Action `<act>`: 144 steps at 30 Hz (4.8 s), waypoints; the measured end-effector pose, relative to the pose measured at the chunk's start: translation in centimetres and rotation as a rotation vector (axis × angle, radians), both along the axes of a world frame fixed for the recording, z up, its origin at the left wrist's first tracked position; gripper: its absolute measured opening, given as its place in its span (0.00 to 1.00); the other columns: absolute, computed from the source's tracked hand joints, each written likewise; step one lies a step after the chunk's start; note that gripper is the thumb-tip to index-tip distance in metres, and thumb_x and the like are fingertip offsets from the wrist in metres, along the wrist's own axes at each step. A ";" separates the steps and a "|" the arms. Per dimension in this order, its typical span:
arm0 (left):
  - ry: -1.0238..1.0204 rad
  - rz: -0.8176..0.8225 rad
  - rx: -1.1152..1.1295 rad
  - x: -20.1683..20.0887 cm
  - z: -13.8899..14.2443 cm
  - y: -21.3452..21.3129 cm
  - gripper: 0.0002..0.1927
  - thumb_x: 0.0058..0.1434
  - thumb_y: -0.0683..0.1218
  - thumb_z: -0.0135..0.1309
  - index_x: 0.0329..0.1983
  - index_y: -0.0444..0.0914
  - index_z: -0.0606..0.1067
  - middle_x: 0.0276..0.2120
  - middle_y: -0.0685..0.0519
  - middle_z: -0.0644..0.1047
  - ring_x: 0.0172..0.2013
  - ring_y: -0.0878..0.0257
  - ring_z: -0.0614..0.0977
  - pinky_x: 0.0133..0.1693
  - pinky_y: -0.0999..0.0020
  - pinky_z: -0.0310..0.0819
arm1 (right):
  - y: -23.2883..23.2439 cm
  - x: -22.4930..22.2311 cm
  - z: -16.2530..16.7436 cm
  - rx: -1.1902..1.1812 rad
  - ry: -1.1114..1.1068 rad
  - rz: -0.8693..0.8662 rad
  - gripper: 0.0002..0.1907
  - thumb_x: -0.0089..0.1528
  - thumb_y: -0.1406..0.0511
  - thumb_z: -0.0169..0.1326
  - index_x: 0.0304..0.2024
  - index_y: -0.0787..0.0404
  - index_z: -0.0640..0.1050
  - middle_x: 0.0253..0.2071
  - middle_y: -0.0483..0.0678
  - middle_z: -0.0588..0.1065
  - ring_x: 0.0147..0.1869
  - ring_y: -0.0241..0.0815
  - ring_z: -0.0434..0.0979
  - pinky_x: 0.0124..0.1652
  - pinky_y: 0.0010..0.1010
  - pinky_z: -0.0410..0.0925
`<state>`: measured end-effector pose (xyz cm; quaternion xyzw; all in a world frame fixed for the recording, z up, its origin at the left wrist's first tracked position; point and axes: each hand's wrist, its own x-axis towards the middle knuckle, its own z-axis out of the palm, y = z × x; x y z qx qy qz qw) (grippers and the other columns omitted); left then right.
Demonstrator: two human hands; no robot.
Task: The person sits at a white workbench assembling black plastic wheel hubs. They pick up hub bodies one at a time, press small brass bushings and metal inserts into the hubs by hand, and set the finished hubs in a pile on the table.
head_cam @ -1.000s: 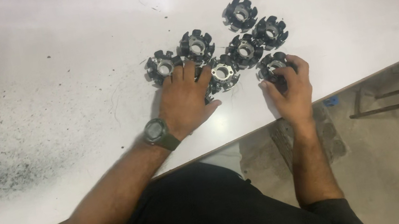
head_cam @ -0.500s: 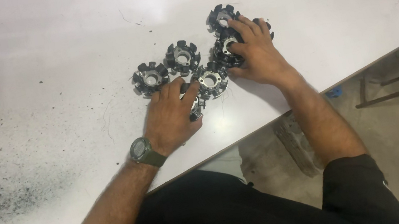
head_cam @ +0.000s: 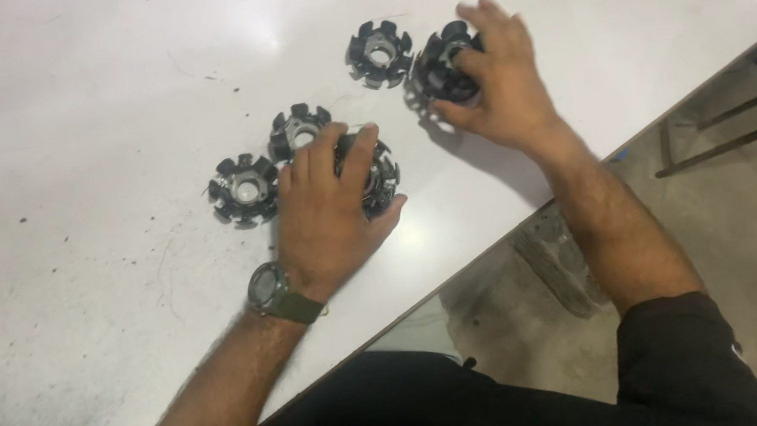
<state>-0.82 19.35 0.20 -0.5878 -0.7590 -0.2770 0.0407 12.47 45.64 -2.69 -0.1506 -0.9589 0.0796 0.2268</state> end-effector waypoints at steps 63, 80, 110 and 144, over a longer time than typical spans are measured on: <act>-0.531 0.652 -0.214 -4.3 2.4 -26.1 0.32 0.54 0.51 0.63 0.62 0.39 0.72 0.58 0.46 0.78 0.58 0.53 0.79 0.56 0.57 0.74 | 6.3 -1.6 2.0 0.008 0.434 -0.113 0.36 0.67 0.61 0.68 0.67 0.69 0.64 0.74 0.70 0.54 0.81 0.67 0.51 0.76 0.56 0.52; -0.162 0.042 -0.078 0.4 -3.3 -14.6 0.13 0.55 0.44 0.57 0.42 0.35 0.75 0.56 0.41 0.74 0.64 0.44 0.68 0.63 0.40 0.55 | 3.1 -13.1 7.2 -0.585 0.107 -0.517 0.41 0.68 0.45 0.50 0.68 0.73 0.65 0.68 0.65 0.68 0.70 0.55 0.72 0.67 0.39 0.65; -0.901 -0.388 0.485 8.9 -1.2 -40.7 0.05 0.64 0.41 0.56 0.40 0.35 0.75 0.44 0.45 0.81 0.53 0.50 0.85 0.57 0.53 0.80 | -41.3 -8.8 -1.6 -0.328 -0.259 1.381 0.32 0.65 0.48 0.55 0.67 0.54 0.70 0.77 0.52 0.59 0.84 0.55 0.51 0.77 0.59 0.44; -0.160 0.384 -0.051 -1.0 0.7 -29.5 0.06 0.62 0.48 0.57 0.40 0.44 0.80 0.40 0.54 0.80 0.46 0.59 0.79 0.49 0.58 0.74 | -34.8 -5.3 -3.5 -0.936 -1.145 1.180 0.35 0.68 0.46 0.40 0.71 0.58 0.67 0.78 0.51 0.58 0.85 0.50 0.42 0.75 0.49 0.40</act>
